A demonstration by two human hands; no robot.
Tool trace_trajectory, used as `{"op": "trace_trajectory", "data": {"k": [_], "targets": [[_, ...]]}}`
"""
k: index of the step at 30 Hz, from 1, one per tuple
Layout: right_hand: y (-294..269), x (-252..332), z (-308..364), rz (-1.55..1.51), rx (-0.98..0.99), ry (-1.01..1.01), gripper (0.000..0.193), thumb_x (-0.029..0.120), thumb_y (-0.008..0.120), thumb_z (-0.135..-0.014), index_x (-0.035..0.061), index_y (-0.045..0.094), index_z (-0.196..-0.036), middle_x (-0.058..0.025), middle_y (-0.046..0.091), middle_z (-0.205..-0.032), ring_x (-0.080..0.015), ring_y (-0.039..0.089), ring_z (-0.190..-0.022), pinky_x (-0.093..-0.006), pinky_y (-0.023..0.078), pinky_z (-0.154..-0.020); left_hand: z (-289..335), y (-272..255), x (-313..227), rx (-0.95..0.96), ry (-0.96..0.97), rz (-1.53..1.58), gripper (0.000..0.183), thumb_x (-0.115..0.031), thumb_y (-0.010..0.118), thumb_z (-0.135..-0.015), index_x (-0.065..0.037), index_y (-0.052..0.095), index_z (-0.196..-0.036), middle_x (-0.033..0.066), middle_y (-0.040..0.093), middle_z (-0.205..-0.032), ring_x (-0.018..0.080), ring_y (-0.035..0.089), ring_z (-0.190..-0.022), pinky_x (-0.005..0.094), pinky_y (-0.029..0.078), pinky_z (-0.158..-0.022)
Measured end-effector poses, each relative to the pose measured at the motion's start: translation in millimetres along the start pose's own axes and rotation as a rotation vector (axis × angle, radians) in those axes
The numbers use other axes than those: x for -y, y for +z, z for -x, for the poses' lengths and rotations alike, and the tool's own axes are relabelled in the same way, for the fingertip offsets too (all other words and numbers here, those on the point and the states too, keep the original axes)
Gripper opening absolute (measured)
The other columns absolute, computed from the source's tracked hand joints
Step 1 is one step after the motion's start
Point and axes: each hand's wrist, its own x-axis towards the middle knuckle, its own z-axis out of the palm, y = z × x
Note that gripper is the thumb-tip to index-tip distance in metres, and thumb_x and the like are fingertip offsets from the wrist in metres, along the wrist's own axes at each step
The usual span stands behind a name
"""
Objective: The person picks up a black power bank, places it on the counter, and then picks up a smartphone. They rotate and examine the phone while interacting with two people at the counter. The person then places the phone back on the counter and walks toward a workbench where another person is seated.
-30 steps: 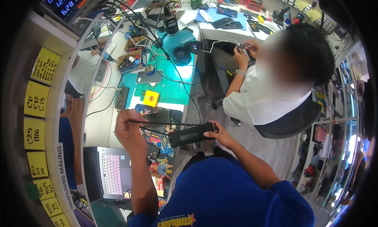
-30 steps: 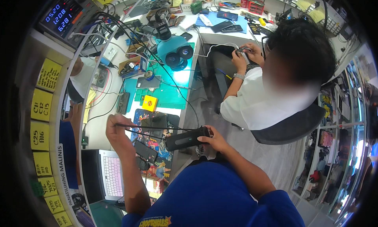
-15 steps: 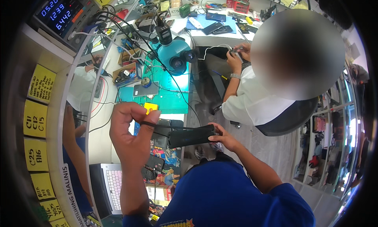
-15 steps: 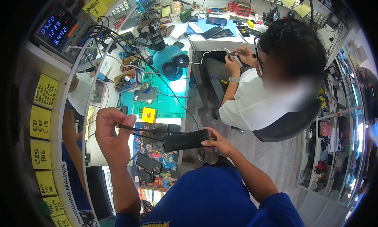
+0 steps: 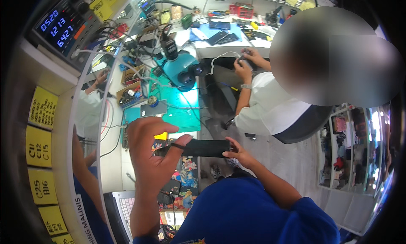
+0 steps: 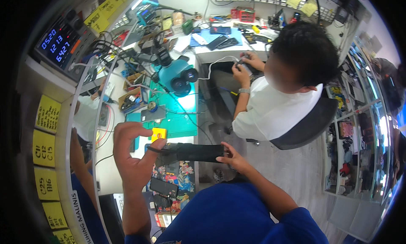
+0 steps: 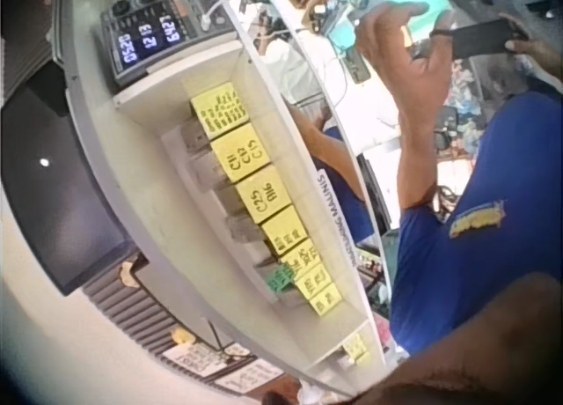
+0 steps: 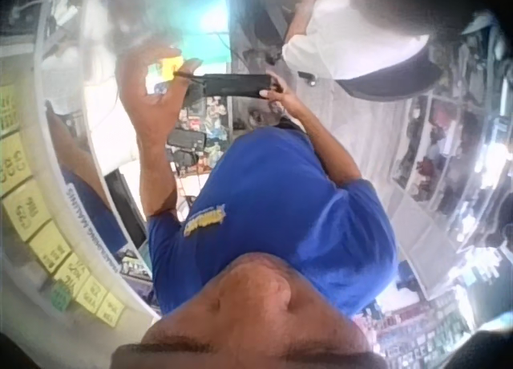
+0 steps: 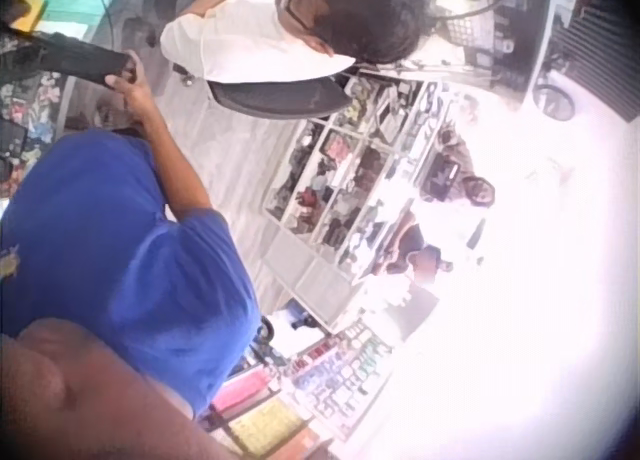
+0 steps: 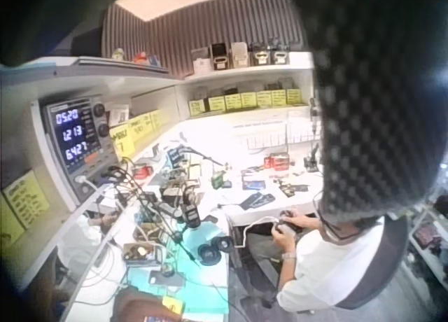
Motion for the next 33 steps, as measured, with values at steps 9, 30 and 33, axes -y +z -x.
{"op": "trace_trajectory", "data": {"k": [9, 30, 33], "targets": [[28.9, 66.8, 45.0, 0.805, -0.068, -0.396, 0.108, 0.049, 0.091, -0.087, 0.0103, 0.034, -0.170, -0.0230, 0.037, -0.172, -0.0397, 0.034, -0.161, -0.0498, 0.030, -0.131, -7.6, 5.6, -22.8, -0.052, 0.132, -0.030, 0.039, -0.009, 0.095, -0.077, -0.013, 0.074, -0.110, 0.0045, 0.066, -0.105, 0.0274, 0.061, -0.109, 0.0435, 0.044, -0.104], [135.5, 242.6, 161.8, 0.337, 0.292, -0.662, 0.023, 0.017, 0.066, -0.110, -0.0008, 0.075, -0.100, -0.0035, 0.073, -0.083, -0.0099, 0.059, -0.068, -0.0296, 0.045, -0.063, 107.2, 66.1, 24.1, 0.277, -0.388, 0.380, 0.016, -0.013, 0.081, -0.096, -0.008, 0.077, -0.111, 0.0091, 0.070, -0.083, 0.0235, 0.069, -0.079, 0.0384, 0.051, -0.073], [120.4, 256.8, 180.6, 0.264, 0.290, -0.612, 0.020, 0.014, 0.068, -0.109, -0.0004, 0.076, -0.098, -0.0023, 0.072, -0.081, -0.0110, 0.063, -0.070, -0.0299, 0.047, -0.063, 167.5, 91.1, 71.4, 0.236, -0.389, 0.248, 0.015, -0.019, 0.077, -0.100, -0.008, 0.079, -0.110, 0.0111, 0.070, -0.089, 0.0285, 0.067, -0.089, 0.0424, 0.050, -0.082]]}}
